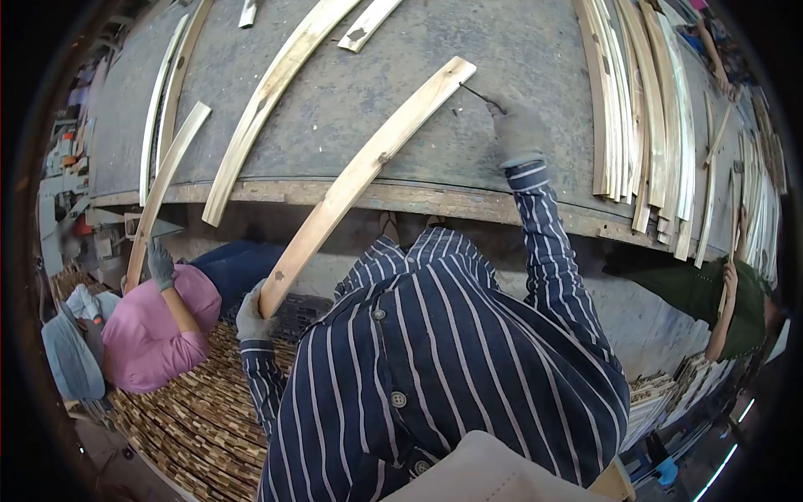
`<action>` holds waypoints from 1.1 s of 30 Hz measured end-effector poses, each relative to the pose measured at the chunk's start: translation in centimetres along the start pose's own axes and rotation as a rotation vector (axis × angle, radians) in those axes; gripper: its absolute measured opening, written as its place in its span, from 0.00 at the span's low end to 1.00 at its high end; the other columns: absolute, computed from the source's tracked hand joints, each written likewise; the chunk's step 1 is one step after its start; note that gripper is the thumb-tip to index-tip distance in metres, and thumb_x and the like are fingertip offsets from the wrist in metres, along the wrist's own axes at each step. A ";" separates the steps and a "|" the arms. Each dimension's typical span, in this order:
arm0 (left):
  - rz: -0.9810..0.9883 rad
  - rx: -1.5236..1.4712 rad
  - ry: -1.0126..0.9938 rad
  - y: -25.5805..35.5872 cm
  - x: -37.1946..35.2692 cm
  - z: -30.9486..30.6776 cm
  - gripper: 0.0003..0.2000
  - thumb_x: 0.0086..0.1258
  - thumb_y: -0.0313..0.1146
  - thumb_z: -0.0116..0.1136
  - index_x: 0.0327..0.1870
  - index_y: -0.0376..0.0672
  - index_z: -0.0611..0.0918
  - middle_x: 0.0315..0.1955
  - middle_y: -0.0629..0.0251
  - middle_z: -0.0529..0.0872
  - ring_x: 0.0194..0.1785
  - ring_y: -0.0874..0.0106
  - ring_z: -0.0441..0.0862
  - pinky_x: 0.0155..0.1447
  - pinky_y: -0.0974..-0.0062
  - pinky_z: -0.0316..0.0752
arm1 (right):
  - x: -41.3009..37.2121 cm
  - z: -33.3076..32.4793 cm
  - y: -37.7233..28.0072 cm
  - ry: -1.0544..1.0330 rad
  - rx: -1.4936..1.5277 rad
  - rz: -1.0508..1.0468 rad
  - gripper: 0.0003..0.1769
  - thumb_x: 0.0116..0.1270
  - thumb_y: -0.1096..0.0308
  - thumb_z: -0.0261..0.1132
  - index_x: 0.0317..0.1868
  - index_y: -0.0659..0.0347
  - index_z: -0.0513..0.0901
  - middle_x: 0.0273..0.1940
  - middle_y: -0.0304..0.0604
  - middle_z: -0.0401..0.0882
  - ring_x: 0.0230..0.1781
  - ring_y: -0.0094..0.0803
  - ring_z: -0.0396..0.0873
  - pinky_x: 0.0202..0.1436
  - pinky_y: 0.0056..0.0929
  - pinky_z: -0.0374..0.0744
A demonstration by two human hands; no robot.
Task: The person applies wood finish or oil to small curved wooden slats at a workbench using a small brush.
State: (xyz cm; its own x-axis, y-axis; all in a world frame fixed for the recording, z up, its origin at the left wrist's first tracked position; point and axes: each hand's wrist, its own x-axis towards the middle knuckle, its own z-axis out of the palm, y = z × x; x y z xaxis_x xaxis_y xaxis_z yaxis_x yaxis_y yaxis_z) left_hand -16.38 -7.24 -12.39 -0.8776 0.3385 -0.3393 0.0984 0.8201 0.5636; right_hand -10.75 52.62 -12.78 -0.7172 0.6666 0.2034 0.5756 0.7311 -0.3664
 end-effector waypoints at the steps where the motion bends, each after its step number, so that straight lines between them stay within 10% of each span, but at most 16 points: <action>1: 0.014 -0.032 0.037 -0.9 -0.6 0.2 0.36 0.41 0.17 0.64 0.61 0.44 0.77 0.52 0.64 0.82 0.55 0.68 0.80 0.63 0.74 0.73 | 0.2 0.9 -0.7 0.011 -0.027 -0.026 0.10 0.62 0.57 0.67 0.43 0.43 0.88 0.32 0.44 0.84 0.34 0.43 0.83 0.35 0.39 0.78; 33: 0.060 0.075 0.074 -3.4 -1.1 -0.6 0.40 0.38 0.16 0.64 0.62 0.52 0.77 0.48 0.62 0.83 0.51 0.61 0.81 0.57 0.69 0.76 | 0.1 9.9 -3.2 -0.023 -0.275 -0.051 0.11 0.69 0.58 0.56 0.45 0.40 0.84 0.38 0.38 0.81 0.34 0.43 0.83 0.36 0.42 0.79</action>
State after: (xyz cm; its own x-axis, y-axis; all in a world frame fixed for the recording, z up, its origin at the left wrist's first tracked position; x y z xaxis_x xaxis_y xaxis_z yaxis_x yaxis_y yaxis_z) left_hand -16.01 -10.63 -13.48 -0.9010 0.3556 -0.2484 0.1844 0.8323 0.5228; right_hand -16.59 48.93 -20.59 -0.7551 0.6266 0.1930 0.6212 0.7779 -0.0952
